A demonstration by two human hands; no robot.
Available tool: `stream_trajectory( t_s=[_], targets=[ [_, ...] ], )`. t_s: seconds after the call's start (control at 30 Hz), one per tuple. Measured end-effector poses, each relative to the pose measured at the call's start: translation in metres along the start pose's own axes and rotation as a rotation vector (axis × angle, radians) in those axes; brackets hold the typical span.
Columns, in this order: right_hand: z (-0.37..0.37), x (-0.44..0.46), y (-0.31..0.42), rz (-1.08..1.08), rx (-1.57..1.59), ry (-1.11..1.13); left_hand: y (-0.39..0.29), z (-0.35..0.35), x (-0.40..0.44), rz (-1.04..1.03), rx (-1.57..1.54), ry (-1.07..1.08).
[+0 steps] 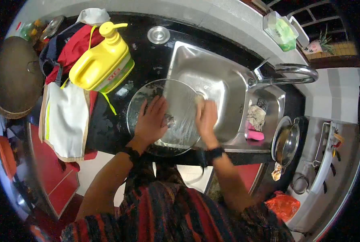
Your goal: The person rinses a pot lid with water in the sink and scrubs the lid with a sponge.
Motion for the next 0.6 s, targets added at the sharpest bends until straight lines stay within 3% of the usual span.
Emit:
stream_trajectory(
  t_s=[0.07, 0.17, 0.2, 0.23, 0.33, 0.4, 0.5, 0.6],
  targets=[
    [0.026, -0.055, 0.000, 0.017, 0.142, -0.057, 0.003, -0.003, -0.003, -0.005, -0.023, -0.016],
    [0.032, -0.061, 0.000, -0.042, 0.209, -0.016, 0.003, -0.004, -0.006, -0.005, -0.036, -0.032],
    [0.027, -0.050, -0.001, -0.085, 0.194, 0.019, 0.004, -0.002, -0.003, -0.007, -0.027, -0.041],
    [0.015, -0.023, 0.001, 0.014, 0.120, -0.075, 0.005, -0.001, 0.000, -0.008, -0.018, -0.047],
    [-0.020, 0.042, 0.013, -0.042, 0.028, 0.061, 0.003, -0.004, -0.006, 0.003, -0.003, -0.009],
    [-0.023, 0.059, 0.027, 0.083, 0.014, 0.074, 0.003, -0.005, -0.003, -0.022, 0.013, -0.010],
    [0.006, 0.006, 0.003, 0.093, 0.160, -0.032, 0.002, -0.003, -0.003, -0.001, -0.017, -0.006],
    [0.032, -0.026, -0.018, -0.062, 0.211, 0.124, 0.005, -0.004, -0.008, -0.035, -0.059, -0.069]
  ],
)
Point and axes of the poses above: each hand's wrist, its own x-axis towards the middle knuckle, its own z-axis out of the back of the hand, y = z × x, the point moved 3 cm from there along x, towards the middle knuckle, and after that the axes turned 7 degrees about -x, right-handed, at the moved point
